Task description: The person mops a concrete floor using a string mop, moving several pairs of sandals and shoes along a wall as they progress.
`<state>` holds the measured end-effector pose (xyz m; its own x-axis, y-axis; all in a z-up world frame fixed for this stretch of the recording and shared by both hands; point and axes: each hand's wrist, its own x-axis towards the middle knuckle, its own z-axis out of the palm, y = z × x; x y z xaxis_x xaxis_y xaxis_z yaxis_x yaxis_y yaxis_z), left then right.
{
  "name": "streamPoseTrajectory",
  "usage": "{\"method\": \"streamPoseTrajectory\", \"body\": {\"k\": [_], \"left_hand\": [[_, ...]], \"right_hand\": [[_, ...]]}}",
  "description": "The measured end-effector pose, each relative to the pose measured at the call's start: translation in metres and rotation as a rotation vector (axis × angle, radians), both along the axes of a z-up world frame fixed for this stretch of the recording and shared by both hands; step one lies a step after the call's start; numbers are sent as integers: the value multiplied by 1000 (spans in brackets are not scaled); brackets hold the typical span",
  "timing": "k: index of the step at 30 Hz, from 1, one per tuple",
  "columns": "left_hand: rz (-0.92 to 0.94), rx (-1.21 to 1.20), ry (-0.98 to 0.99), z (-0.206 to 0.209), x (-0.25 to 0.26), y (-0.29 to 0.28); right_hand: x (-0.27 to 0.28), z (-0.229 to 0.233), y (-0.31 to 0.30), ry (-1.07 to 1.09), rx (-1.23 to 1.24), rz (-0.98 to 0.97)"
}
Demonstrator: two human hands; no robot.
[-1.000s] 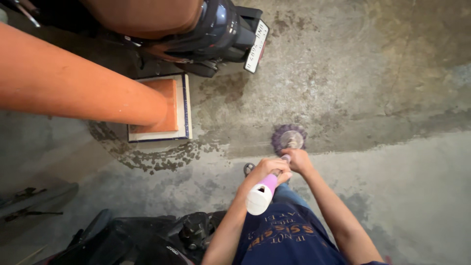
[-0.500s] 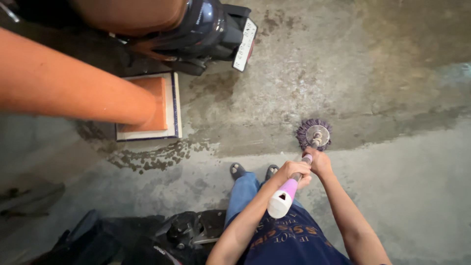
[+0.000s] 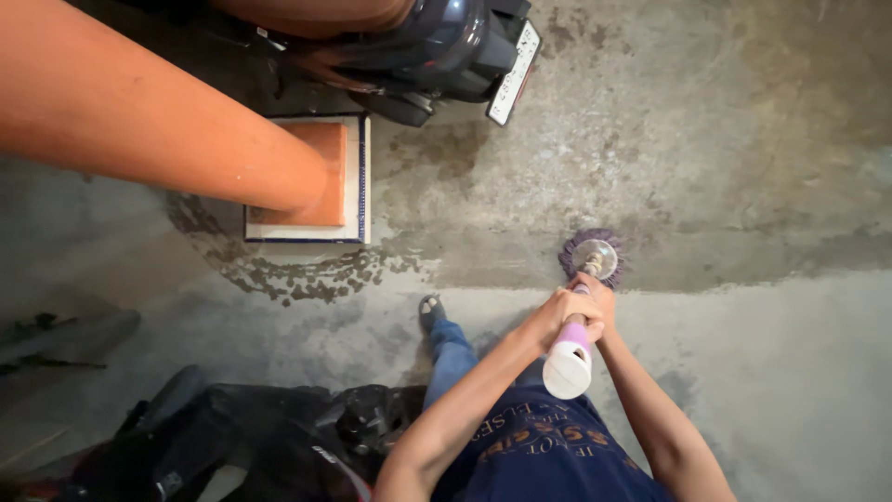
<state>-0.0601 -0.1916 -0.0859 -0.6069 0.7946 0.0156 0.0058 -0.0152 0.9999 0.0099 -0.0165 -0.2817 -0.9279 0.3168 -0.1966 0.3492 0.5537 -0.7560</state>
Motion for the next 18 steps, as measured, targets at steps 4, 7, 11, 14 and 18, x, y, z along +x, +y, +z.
{"method": "streamPoseTrajectory", "body": {"k": [4, 7, 11, 14, 18], "left_hand": [[56, -18, 145, 8, -27, -56], [86, -11, 266, 13, -59, -102], [151, -17, 467, 23, -95, -164], [157, -180, 552, 26, -120, -205], [194, -267, 506, 19, -148, -259]], "right_hand": [[-30, -11, -72, 152, -403, -47], [-56, -22, -136, 206, -602, -24], [-90, -40, -219, 221, -788, 45], [-121, -50, -275, 216, -887, 123], [-159, -61, -340, 218, -969, 199]]}}
